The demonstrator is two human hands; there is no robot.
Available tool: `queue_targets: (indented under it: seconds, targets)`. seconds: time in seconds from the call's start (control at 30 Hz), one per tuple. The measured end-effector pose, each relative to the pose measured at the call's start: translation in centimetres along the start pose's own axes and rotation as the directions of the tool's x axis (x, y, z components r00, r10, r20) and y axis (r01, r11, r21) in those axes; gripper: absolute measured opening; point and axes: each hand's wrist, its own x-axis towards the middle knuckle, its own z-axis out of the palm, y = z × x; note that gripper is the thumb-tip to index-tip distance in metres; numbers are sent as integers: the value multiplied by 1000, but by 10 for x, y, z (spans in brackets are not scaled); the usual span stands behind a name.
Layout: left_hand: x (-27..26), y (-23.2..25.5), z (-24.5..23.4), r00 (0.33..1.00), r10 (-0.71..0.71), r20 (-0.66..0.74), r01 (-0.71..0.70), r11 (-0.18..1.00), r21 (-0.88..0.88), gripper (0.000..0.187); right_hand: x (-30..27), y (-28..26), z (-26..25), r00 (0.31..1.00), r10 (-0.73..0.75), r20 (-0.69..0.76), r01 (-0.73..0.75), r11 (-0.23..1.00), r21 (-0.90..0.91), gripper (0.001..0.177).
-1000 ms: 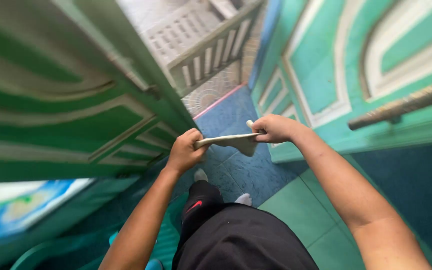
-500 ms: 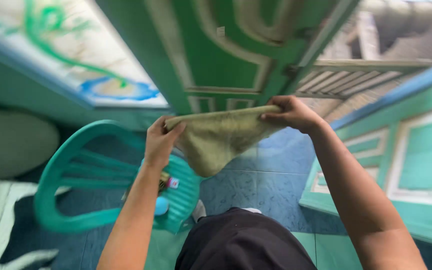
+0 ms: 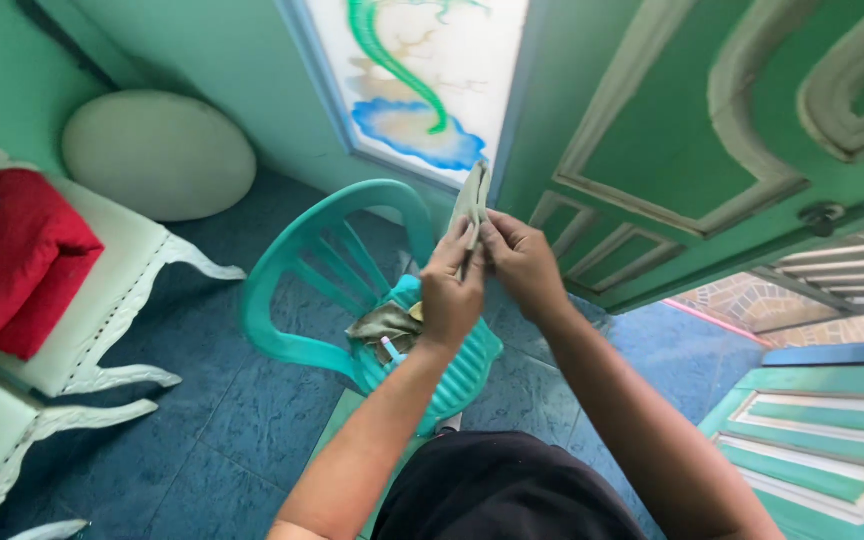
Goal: Cleaning a wooden entryway door using a spray bottle, sponge, and rag.
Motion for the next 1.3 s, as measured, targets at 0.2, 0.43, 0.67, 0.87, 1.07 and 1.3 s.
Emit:
queue_targets:
  seconds: [0.2,0.43,0.67,0.87,1.07,1.3]
  targets:
    - [-27,-37,-43,947,239,213,-292,917,272,79,-1,26,52,997,19,78,-27,995,98,33]
    - [-26,-49,-83,943,284,173,-326,891,316,87,7,21,76,973,213,92,-224,966,126,42]
    - [-21,-114,-119,968,-239,-80,252,922,295,72,26,78,65,903,314,293,-314,948,-48,41]
    - [-30,-149,-143,976,-116,-183,179,908,379,53,24,134,70,857,392,335,-222,867,-446,37]
    - [-36,-143,-146,968,-10,-251,128,877,462,47,14,227,68,761,444,473,-116,811,-574,39]
    - [-65,-180,-165,978,-11,-211,162,682,714,53,6,279,69,658,543,522,21,679,-733,40]
